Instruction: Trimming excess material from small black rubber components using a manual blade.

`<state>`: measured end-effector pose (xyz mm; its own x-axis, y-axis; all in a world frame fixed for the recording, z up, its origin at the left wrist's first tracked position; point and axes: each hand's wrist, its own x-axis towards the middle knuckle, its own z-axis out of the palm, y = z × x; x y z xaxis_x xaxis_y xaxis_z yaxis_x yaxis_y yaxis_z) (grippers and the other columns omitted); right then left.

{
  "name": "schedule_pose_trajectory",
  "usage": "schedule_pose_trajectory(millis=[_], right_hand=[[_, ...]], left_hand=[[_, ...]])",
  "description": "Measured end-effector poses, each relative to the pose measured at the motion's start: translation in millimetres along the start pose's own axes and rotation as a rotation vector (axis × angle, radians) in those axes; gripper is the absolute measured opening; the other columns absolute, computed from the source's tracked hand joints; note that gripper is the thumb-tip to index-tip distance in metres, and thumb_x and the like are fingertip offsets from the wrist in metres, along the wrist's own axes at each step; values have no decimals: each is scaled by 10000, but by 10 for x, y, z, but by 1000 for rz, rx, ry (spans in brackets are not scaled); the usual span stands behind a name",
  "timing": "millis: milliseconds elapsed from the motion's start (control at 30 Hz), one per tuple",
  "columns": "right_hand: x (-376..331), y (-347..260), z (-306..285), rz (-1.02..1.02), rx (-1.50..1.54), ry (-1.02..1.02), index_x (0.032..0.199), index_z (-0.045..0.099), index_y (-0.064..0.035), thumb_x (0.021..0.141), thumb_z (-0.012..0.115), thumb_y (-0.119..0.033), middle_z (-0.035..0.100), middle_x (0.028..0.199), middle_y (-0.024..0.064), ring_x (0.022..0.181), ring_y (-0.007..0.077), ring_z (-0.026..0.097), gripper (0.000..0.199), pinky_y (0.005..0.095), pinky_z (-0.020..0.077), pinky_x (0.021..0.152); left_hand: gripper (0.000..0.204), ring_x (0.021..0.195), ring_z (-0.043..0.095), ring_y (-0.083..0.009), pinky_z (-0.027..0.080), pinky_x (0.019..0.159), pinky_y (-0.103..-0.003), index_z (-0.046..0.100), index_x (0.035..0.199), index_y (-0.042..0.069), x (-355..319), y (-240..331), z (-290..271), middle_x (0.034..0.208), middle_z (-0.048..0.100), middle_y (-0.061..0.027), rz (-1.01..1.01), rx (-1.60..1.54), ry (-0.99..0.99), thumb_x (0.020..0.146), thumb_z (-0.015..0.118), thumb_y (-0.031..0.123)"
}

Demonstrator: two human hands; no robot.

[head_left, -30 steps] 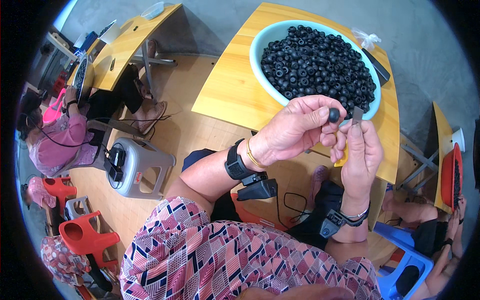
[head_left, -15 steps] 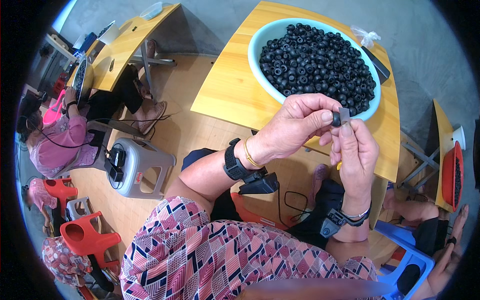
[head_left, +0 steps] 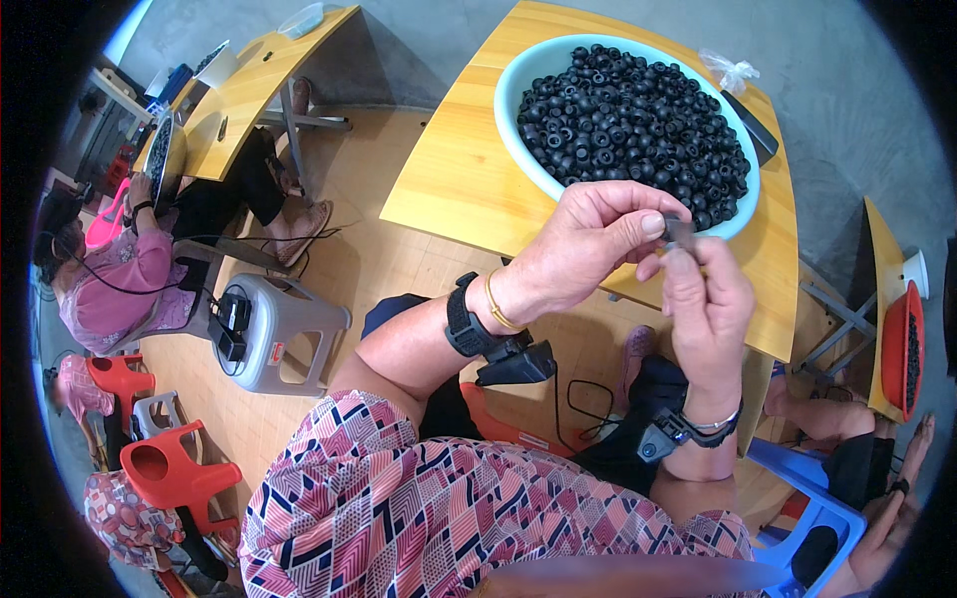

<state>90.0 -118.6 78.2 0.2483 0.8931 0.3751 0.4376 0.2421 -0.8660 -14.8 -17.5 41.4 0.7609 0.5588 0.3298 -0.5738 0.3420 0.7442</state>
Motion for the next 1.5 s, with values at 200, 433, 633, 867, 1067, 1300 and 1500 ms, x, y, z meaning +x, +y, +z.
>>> schedule_pose_trajectory(millis=[200,433,633,867,1067,1300,1500], right_hand=[[29,110,-74,-117,-9,125,1012,521,9,785,606,-85,575,874,62,718,104,496,260,231,420,675],[80,91,-48,-309,-121,49,1039,509,8,795,592,-56,580,881,63,766,128,550,266,250,428,726],[61,125,-50,-311,-166,68,1008,517,1,774,613,-56,607,833,86,737,149,584,259,266,456,669],[61,125,-68,-308,-163,5,1003,525,9,763,631,-49,572,882,58,766,106,534,269,234,424,708],[75,114,-158,-278,-135,-69,958,556,5,762,603,-35,612,809,104,741,180,609,206,256,455,644],[83,45,-114,-370,-260,32,964,584,0,752,610,-29,595,762,106,666,186,584,216,254,450,605],[51,89,-45,-456,-352,176,961,590,-11,745,612,-13,566,708,95,605,197,554,217,258,432,546]], left_hand=[[217,641,528,-109,454,552,-206,564,1001,-17,2,69,5,885,591,-95,-37,-44,-1,829,559,114],[181,637,545,-118,456,531,-219,591,956,13,-20,55,-55,883,603,-103,-141,-186,-77,797,597,99],[189,612,543,-113,441,506,-209,594,950,21,-15,45,-66,853,611,-84,-219,-255,-57,788,611,117],[185,598,534,-98,426,493,-193,589,930,-5,3,90,-39,841,613,-81,-241,-159,-37,798,604,123],[143,575,532,-98,433,490,-199,608,882,0,-3,198,-55,741,599,-61,-301,-95,-126,801,606,117],[125,551,500,-88,416,474,-212,601,831,7,-29,119,16,657,547,-26,-243,-126,-17,801,611,128],[99,581,489,-80,404,477,-207,594,827,26,-82,-7,101,670,547,-17,-223,-378,57,816,590,124]])
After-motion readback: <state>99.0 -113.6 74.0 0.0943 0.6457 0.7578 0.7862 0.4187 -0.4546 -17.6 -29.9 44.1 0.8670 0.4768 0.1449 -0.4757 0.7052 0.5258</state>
